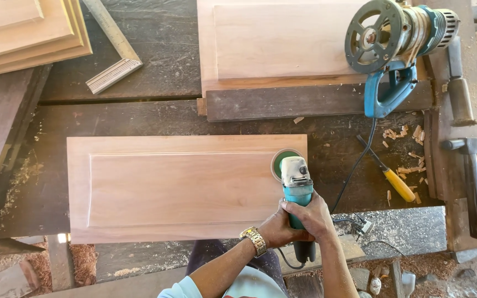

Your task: Sanding the surface of a decorative wooden panel using a handheld power sander on a workbench.

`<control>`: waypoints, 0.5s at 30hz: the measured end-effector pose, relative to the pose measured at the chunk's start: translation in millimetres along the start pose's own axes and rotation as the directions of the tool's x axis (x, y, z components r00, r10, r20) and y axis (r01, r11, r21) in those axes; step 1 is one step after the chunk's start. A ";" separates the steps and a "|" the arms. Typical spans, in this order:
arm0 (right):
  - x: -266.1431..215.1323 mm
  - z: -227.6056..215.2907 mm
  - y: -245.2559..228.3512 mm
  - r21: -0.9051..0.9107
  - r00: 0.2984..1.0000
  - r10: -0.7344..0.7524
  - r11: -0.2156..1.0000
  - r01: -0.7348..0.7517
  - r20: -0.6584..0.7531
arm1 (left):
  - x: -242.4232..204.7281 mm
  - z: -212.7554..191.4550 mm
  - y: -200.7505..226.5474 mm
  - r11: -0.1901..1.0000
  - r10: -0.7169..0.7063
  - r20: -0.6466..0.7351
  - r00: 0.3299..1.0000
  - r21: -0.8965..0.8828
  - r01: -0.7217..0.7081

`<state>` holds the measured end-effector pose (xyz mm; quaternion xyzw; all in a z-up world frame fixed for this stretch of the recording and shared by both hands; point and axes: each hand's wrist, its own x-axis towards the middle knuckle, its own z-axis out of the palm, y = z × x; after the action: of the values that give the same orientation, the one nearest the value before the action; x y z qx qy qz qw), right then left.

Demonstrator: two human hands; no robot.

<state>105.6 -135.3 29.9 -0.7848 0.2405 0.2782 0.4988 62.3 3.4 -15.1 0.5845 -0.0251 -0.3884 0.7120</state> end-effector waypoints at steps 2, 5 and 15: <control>0.1 7.1 -1.3 -0.028 1.000 -0.015 0.999 0.015 0.002 | -6.6 -3.5 -1.4 1.000 0.004 -0.017 1.000 -0.017 -0.004; 0.7 18.8 -3.9 -0.078 1.000 -0.007 0.997 0.008 0.015 | -15.4 -11.5 -5.3 1.000 0.002 -0.033 0.999 -0.023 -0.003; -6.4 64.6 -28.1 -0.185 0.996 -0.022 0.982 0.037 0.081 | -54.5 -41.4 -3.3 0.998 -0.033 -0.123 0.992 -0.064 0.026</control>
<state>106.6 -64.6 29.9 -0.8200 0.1819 0.3226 0.4364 42.9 68.7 -8.1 0.5852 0.0399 -0.3625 0.7243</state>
